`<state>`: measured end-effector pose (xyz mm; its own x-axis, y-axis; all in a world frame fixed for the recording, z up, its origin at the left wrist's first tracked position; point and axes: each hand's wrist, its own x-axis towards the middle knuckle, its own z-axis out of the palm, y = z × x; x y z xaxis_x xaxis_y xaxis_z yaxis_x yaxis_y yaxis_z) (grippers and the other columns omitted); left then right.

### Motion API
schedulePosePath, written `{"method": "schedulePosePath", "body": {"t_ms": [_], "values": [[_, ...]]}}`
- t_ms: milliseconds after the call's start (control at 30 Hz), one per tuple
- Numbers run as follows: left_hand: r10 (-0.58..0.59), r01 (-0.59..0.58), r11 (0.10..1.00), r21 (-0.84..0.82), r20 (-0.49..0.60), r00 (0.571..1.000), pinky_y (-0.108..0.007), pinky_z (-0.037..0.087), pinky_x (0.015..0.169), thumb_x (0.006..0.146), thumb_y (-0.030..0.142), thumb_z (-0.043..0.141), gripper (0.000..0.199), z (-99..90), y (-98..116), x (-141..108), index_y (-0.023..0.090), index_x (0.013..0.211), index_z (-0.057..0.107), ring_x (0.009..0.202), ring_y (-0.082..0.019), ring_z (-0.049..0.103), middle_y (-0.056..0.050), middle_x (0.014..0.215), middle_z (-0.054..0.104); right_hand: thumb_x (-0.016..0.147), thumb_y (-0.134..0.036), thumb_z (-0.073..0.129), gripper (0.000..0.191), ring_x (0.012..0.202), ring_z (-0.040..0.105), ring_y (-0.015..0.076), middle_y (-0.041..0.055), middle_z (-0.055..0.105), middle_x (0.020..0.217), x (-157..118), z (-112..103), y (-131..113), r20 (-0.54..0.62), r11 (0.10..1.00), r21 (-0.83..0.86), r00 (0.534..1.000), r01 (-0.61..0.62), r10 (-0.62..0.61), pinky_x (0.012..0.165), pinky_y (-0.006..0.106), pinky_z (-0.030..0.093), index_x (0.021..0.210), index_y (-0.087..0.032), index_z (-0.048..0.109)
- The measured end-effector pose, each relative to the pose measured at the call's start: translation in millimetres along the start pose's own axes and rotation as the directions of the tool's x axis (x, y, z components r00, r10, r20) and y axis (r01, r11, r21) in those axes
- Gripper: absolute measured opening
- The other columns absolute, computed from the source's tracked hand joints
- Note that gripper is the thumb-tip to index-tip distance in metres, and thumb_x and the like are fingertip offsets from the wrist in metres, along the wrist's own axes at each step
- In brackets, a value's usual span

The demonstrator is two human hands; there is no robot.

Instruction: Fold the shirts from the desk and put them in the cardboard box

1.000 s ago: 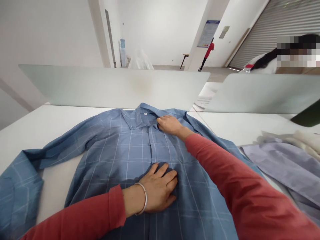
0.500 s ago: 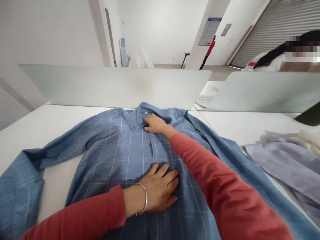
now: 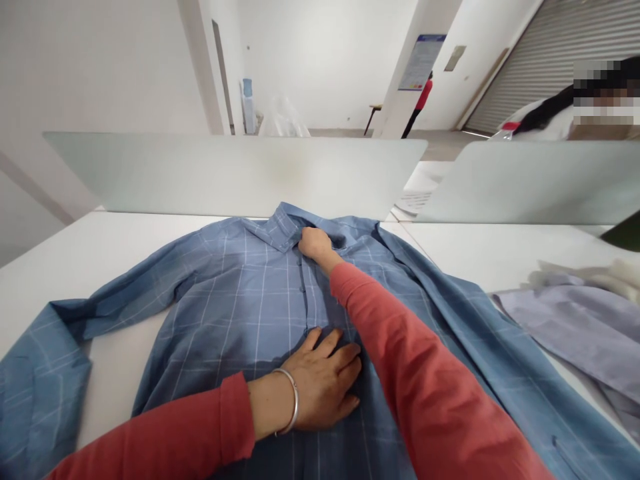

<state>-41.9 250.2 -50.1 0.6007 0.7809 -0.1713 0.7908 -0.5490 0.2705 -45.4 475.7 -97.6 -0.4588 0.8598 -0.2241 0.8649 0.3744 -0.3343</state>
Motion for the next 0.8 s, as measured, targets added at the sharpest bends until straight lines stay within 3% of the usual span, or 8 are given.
{"method": "schedulePosePath", "body": {"t_ms": [133,267,433,533,700,800], "values": [[0.001,-0.001,1.0,-0.001,0.015,1.0,-0.05,0.027,0.095,0.087,0.041,0.031,0.044,-0.2,0.2,-0.6,0.012,0.117,0.044,0.119,-0.029,0.027,-0.005,0.128,0.041,0.074,-0.025,0.052,0.029,0.092,0.055,0.0179,0.0076,0.061,0.1,-0.9,-7.8,-1.0,0.016,0.989,0.082,0.992,0.124,-0.125,0.074,0.021,0.041,0.1,-0.014,0.058],[-0.004,0.003,1.0,0.018,0.019,1.0,-0.05,0.027,0.095,0.087,0.041,0.029,0.045,0.1,-0.6,-0.1,0.013,0.118,0.044,0.119,-0.028,0.028,-0.005,0.128,0.041,0.079,-0.035,0.047,0.029,0.085,0.057,0.015,0.0045,0.062,0.095,3.0,-9.7,-8.2,0.011,0.974,0.192,0.992,0.12,-0.124,0.068,0.019,0.042,0.096,-0.015,0.06],[-0.003,0.003,0.999,0.038,-0.006,1.0,-0.049,0.029,0.094,0.086,0.043,0.033,0.045,0.2,0.1,0.6,0.013,0.116,0.047,0.118,-0.028,0.03,-0.006,0.126,0.044,0.084,-0.02,0.034,0.03,0.098,0.052,0.0223,0.0112,0.059,0.104,17.2,-9.9,-11.8,-0.132,0.992,0.11,0.99,0.058,-0.043,0.08,0.028,0.04,0.101,-0.016,0.058],[0.006,-0.005,0.999,0.049,-0.021,1.0,-0.049,0.029,0.094,0.085,0.042,0.034,0.045,0.0,0.5,0.5,0.013,0.116,0.047,0.117,-0.029,0.031,-0.006,0.126,0.044,0.086,-0.019,0.03,0.033,0.104,0.047,0.0265,0.0138,0.056,0.108,20.3,-8.7,-12.5,-0.209,0.997,0.032,0.976,0.075,-0.066,0.082,0.034,0.039,0.105,-0.014,0.055],[0.002,-0.002,0.999,0.033,-0.022,1.0,-0.049,0.03,0.094,0.086,0.042,0.032,0.044,-1.0,0.0,0.6,0.012,0.115,0.048,0.117,-0.029,0.031,-0.005,0.125,0.045,0.085,-0.029,0.039,0.029,0.092,0.054,0.0218,0.0123,0.06,0.1,20.7,-7.3,-9.2,-0.123,0.989,0.056,0.984,0.137,-0.13,0.078,0.028,0.042,0.099,-0.012,0.058],[0.003,-0.003,1.0,0.014,-0.02,1.0,-0.05,0.03,0.094,0.086,0.041,0.031,0.043,-0.2,-0.3,0.5,0.012,0.114,0.048,0.117,-0.029,0.03,-0.005,0.125,0.044,0.084,-0.034,0.041,0.032,0.09,0.055,0.0165,0.0077,0.06,0.102,21.1,-21.3,7.5,-0.118,0.961,0.221,0.983,0.165,-0.142,0.077,0.024,0.042,0.104,-0.013,0.057]]}}
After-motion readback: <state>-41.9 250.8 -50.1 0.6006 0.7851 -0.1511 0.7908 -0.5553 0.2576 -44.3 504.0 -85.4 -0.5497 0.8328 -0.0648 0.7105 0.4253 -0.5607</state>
